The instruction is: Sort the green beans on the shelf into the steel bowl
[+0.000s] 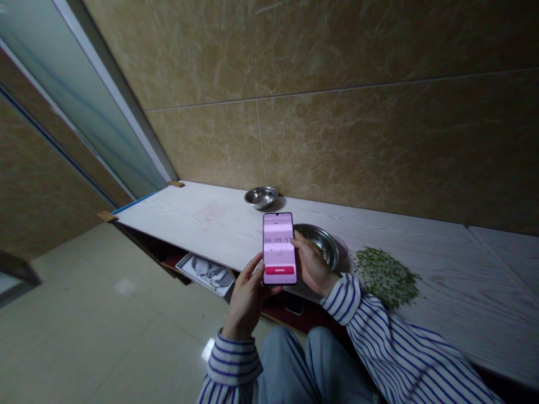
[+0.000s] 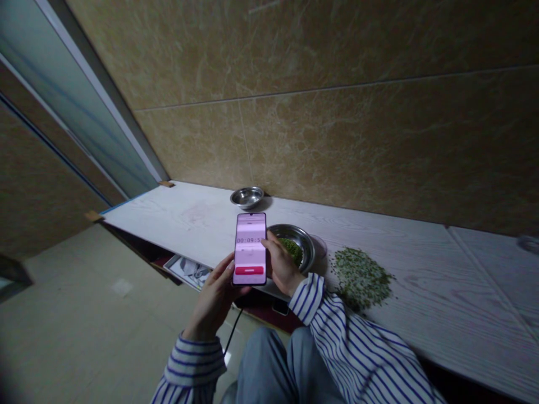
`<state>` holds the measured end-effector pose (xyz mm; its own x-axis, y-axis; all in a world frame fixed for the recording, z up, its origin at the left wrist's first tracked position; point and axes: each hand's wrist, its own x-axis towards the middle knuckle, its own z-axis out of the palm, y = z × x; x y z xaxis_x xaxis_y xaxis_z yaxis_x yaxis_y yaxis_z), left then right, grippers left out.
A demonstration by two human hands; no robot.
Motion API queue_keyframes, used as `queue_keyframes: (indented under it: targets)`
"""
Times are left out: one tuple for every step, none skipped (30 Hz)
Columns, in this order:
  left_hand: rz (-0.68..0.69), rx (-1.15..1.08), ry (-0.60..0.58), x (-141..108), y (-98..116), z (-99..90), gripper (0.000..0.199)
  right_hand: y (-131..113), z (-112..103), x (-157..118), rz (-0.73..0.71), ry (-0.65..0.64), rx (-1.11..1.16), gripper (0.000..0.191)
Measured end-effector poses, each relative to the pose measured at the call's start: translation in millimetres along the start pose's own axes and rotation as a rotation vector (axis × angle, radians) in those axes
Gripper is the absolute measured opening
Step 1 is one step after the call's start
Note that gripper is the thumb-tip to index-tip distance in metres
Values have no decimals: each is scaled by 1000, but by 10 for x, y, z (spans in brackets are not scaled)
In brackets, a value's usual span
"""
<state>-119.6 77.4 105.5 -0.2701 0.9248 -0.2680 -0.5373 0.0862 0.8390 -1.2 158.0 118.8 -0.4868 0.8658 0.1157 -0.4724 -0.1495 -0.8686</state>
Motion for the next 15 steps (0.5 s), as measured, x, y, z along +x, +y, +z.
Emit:
queue_keyframes:
  targets:
    - [7,1,-1,6,7,-16,51,0,-2,5,8,-7,-13,35]
    - [14,3,2,14,15,-32,51,0,-8,9,23,-7,-30,36]
    - [20,6,9,23,24,-48,51,-3,-17,13,46,4,-47,38]
    - [26,9,19,34,33,-66,51,-8,-32,15,78,25,-62,41]
    - [32,13,31,49,44,-85,50,-16,-50,16,112,58,-75,44]
    - [39,16,42,67,54,-106,49,-27,-72,16,141,97,-85,47]
    - [46,18,50,89,65,-130,49,-43,-97,14,160,136,-97,49]
    - [50,20,60,115,75,-156,48,-63,-124,12,168,168,-112,50]
    - [56,20,66,145,84,-186,48,-87,-153,8,163,189,-132,49]
    - [59,22,67,176,92,-218,47,-115,-183,3,146,205,-153,47]
    - [60,34,59,210,99,-252,45,-147,-214,-4,126,217,-175,45]
    - [58,52,80,244,105,-287,44,-181,-248,-11,108,224,-197,43]
    - [56,63,101,279,110,-322,43,-217,-283,-20,90,233,-218,41]
    - [53,74,117,313,115,-356,43,-254,-321,-28,74,242,-239,39]
    - [50,84,135,348,119,-389,44,-290,-361,-37,59,252,-261,38]
